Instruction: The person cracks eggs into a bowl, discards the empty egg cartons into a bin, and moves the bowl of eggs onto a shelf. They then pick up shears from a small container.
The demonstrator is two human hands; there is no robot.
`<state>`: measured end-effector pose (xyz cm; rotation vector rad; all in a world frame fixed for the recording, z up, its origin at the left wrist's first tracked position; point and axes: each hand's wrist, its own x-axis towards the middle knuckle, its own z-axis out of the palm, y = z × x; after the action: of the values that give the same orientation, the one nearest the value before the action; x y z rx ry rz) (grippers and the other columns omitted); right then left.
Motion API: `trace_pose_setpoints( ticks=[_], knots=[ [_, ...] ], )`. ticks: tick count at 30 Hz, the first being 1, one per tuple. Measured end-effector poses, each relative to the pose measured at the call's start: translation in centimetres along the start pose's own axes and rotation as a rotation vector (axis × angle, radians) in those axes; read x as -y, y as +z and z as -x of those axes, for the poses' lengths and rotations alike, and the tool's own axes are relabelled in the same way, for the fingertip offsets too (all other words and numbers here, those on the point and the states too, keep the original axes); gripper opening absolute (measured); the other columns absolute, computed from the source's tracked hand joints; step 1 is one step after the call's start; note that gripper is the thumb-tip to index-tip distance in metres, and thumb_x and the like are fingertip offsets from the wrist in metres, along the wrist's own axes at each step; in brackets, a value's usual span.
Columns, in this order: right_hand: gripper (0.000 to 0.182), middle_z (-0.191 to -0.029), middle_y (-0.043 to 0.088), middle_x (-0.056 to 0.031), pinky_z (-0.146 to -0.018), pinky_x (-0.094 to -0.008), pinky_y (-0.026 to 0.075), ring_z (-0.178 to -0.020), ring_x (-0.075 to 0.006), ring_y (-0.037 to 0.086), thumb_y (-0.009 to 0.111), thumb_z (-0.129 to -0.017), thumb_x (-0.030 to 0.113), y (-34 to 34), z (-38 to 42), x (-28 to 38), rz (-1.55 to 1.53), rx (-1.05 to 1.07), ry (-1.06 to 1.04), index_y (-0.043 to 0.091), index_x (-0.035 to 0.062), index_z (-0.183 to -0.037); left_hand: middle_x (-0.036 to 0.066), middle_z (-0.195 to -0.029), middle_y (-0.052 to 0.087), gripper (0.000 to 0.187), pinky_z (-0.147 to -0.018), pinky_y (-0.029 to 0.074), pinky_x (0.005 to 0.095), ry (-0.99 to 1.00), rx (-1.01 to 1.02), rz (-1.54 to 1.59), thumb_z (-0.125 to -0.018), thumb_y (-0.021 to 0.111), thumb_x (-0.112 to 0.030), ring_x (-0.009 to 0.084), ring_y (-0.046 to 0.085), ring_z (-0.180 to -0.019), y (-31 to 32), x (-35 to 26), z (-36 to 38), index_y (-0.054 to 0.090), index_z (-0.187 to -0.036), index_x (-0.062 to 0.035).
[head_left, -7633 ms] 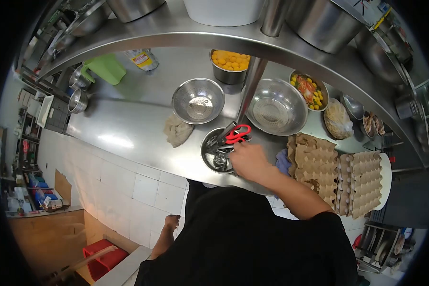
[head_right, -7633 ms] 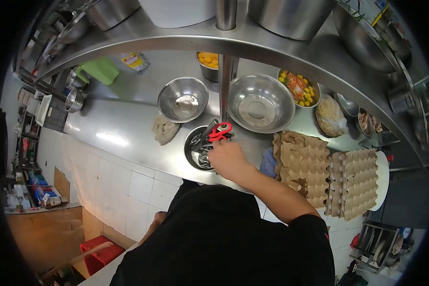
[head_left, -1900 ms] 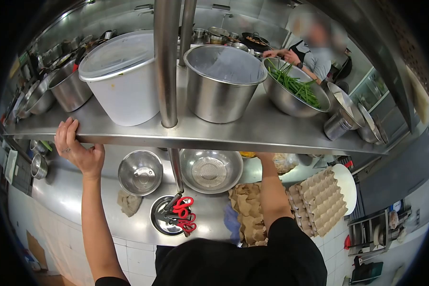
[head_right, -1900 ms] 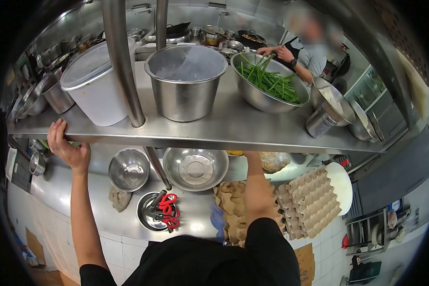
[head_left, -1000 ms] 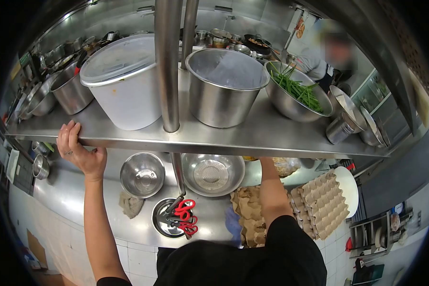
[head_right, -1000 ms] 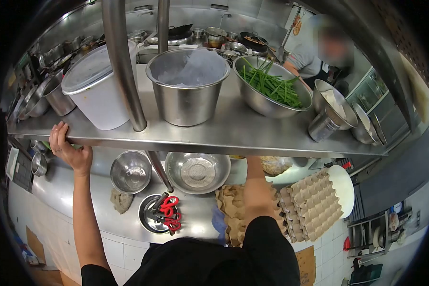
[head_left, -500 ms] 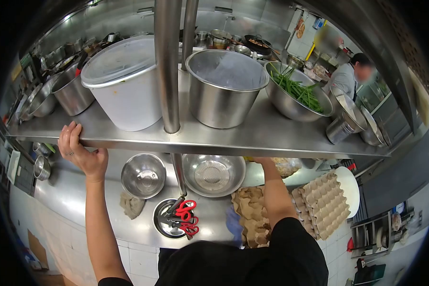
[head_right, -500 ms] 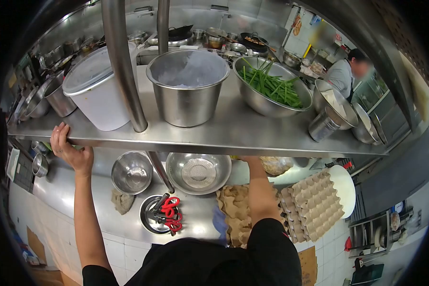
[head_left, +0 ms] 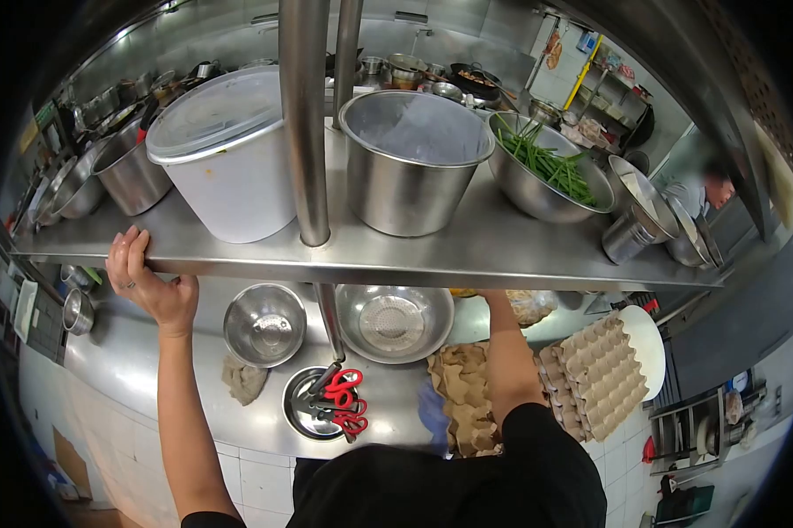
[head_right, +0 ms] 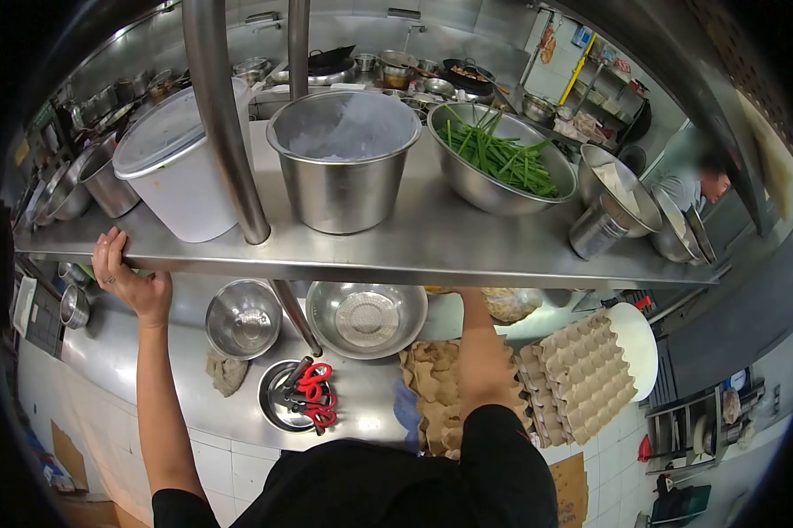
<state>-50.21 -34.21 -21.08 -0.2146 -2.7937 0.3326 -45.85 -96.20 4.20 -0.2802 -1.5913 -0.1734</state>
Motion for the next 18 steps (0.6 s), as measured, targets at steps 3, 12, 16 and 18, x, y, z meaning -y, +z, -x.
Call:
trace_pose_setpoints(
  ticks=[3, 12, 16, 18],
  knots=[
    [0.047, -0.139, 0.063, -0.0187, -0.114, -0.0475, 0.041, -0.132, -0.0377, 0.056, 0.060, -0.098, 0.039, 1.1, -0.6, -0.1, 0.039, -0.010, -0.017, 0.065, 0.0098, -0.134, 0.007, -0.135, 0.060, 0.064, -0.119, 0.028, 0.0506, -0.011, 0.010, 0.027, -0.071, 0.073, -0.011, 0.0329, 0.049, -0.136, -0.1, -0.2, 0.2, 0.055, -0.133, -0.0116],
    [0.047, -0.139, 0.064, -0.0186, -0.114, -0.0477, 0.042, -0.132, -0.0377, 0.056, 0.060, -0.098, 0.040, 1.4, -0.1, 0.1, 0.047, -0.044, -0.075, 0.066, 0.0098, -0.134, 0.007, -0.135, 0.061, 0.063, -0.119, 0.028, 0.0499, -0.014, -0.008, 0.004, -0.071, 0.073, -0.012, 0.0331, 0.051, -0.134, 0.2, 0.1, -0.1, 0.056, -0.131, -0.0109],
    [0.047, -0.139, 0.064, -0.0186, -0.113, -0.0477, 0.042, -0.132, -0.0376, 0.056, 0.060, -0.098, 0.040, 0.5, 0.0, -0.1, 0.003, -0.036, -0.025, 0.066, 0.0098, -0.133, 0.008, -0.135, 0.061, 0.064, -0.119, 0.028, 0.0499, -0.011, 0.003, 0.019, -0.071, 0.073, -0.012, 0.0332, 0.051, -0.134, 0.1, -0.1, 0.2, 0.056, -0.132, -0.0107],
    [0.047, -0.139, 0.064, -0.0185, -0.113, -0.0478, 0.042, -0.132, -0.0376, 0.056, 0.060, -0.098, 0.040, 2.7, 0.2, -1.1, 0.063, -0.064, -0.086, 0.066, 0.0098, -0.133, 0.008, -0.135, 0.061, 0.064, -0.119, 0.028, 0.0500, -0.008, -0.005, 0.024, -0.071, 0.073, -0.012, 0.0332, 0.051, -0.134, 0.1, -0.1, -0.1, 0.056, -0.132, -0.0106]
  ],
)
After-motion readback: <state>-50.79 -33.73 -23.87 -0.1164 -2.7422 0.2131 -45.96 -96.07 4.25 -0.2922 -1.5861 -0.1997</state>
